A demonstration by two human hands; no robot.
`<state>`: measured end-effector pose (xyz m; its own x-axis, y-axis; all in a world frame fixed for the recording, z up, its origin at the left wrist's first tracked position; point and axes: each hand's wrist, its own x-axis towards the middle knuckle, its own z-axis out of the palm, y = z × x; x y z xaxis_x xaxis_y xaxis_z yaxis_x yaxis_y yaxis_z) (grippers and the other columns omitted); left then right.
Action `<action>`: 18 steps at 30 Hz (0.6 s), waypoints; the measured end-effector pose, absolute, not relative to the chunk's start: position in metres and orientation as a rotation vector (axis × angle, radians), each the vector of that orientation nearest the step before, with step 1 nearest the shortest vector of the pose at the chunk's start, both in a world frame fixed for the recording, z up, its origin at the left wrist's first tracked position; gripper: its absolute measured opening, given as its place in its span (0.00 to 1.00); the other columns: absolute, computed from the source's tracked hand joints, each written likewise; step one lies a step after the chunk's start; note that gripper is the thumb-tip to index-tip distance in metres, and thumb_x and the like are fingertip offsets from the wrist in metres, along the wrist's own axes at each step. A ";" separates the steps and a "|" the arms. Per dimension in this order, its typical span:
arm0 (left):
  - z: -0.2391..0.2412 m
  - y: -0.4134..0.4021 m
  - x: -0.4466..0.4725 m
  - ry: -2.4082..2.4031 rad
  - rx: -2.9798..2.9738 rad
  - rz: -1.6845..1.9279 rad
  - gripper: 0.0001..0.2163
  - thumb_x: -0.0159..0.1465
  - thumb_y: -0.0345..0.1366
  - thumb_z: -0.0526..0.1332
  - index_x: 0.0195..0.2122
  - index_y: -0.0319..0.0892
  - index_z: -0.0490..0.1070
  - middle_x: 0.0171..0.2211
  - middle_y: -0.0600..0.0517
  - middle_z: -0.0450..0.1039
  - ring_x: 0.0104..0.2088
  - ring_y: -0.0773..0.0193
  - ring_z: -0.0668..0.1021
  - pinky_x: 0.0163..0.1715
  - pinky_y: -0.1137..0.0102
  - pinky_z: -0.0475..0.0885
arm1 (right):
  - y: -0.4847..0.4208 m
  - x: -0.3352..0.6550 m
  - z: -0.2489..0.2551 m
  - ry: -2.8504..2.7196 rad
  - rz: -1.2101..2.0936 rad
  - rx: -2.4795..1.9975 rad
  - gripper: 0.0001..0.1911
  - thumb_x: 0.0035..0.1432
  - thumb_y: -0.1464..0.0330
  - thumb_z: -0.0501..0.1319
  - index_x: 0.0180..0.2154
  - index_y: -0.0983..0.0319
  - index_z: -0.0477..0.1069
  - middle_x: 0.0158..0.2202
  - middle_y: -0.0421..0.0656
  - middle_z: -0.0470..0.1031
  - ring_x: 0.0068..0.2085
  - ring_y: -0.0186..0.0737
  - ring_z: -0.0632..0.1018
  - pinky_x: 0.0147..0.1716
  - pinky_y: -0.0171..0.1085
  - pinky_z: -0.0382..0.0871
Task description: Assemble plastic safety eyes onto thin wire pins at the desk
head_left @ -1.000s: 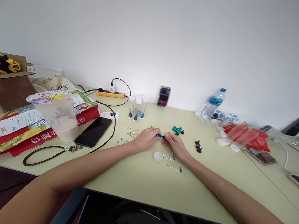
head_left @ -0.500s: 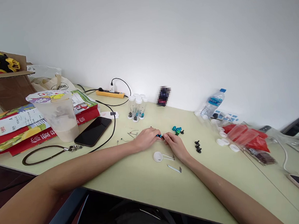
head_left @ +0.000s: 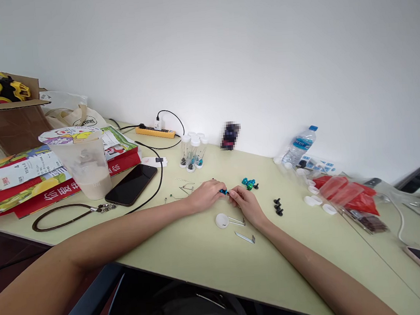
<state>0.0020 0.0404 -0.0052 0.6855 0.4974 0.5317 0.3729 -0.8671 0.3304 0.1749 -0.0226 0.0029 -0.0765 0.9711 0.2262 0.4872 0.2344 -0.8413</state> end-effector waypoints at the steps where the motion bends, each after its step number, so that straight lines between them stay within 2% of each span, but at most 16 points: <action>1: -0.005 0.040 0.002 0.706 2.715 0.945 0.07 0.64 0.36 0.53 0.37 0.40 0.67 0.34 0.50 0.72 0.38 0.63 0.73 0.36 0.71 0.66 | -0.023 0.174 0.003 -1.697 0.740 -1.371 0.17 0.58 0.55 0.51 0.26 0.60 0.65 0.24 0.38 0.68 0.25 0.35 0.67 0.26 0.34 0.62; 9: -0.003 0.036 0.001 0.712 2.786 0.983 0.09 0.64 0.38 0.52 0.37 0.40 0.68 0.33 0.50 0.73 0.37 0.63 0.73 0.35 0.71 0.66 | -0.024 0.173 0.005 -1.745 0.706 -1.393 0.24 0.61 0.54 0.45 0.22 0.61 0.64 0.20 0.38 0.66 0.22 0.34 0.65 0.24 0.35 0.60; 14: -0.004 0.037 0.001 0.767 2.778 0.966 0.09 0.65 0.36 0.50 0.39 0.41 0.68 0.35 0.50 0.73 0.38 0.63 0.74 0.36 0.71 0.66 | -0.025 0.174 0.005 -1.712 0.648 -1.377 0.11 0.55 0.58 0.56 0.34 0.58 0.64 0.23 0.36 0.64 0.24 0.34 0.64 0.23 0.33 0.58; 16: -0.004 0.037 0.001 0.774 2.774 0.956 0.09 0.65 0.36 0.50 0.39 0.41 0.68 0.35 0.50 0.73 0.38 0.62 0.74 0.36 0.70 0.66 | -0.025 0.174 0.005 -1.693 0.640 -1.386 0.11 0.54 0.58 0.57 0.34 0.58 0.64 0.24 0.36 0.66 0.24 0.34 0.65 0.23 0.33 0.58; 18: -0.004 0.037 0.001 0.767 2.772 0.956 0.09 0.65 0.36 0.51 0.38 0.41 0.68 0.35 0.50 0.73 0.38 0.62 0.74 0.36 0.70 0.66 | -0.025 0.174 0.006 -1.702 0.661 -1.401 0.13 0.56 0.57 0.54 0.30 0.60 0.65 0.23 0.37 0.66 0.24 0.34 0.65 0.24 0.34 0.59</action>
<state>0.0013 0.0371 -0.0042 0.6739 0.4966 0.5471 0.4268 -0.8661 0.2604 0.1737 -0.0248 0.0058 -0.0490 0.9646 0.2591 0.5367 0.2442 -0.8076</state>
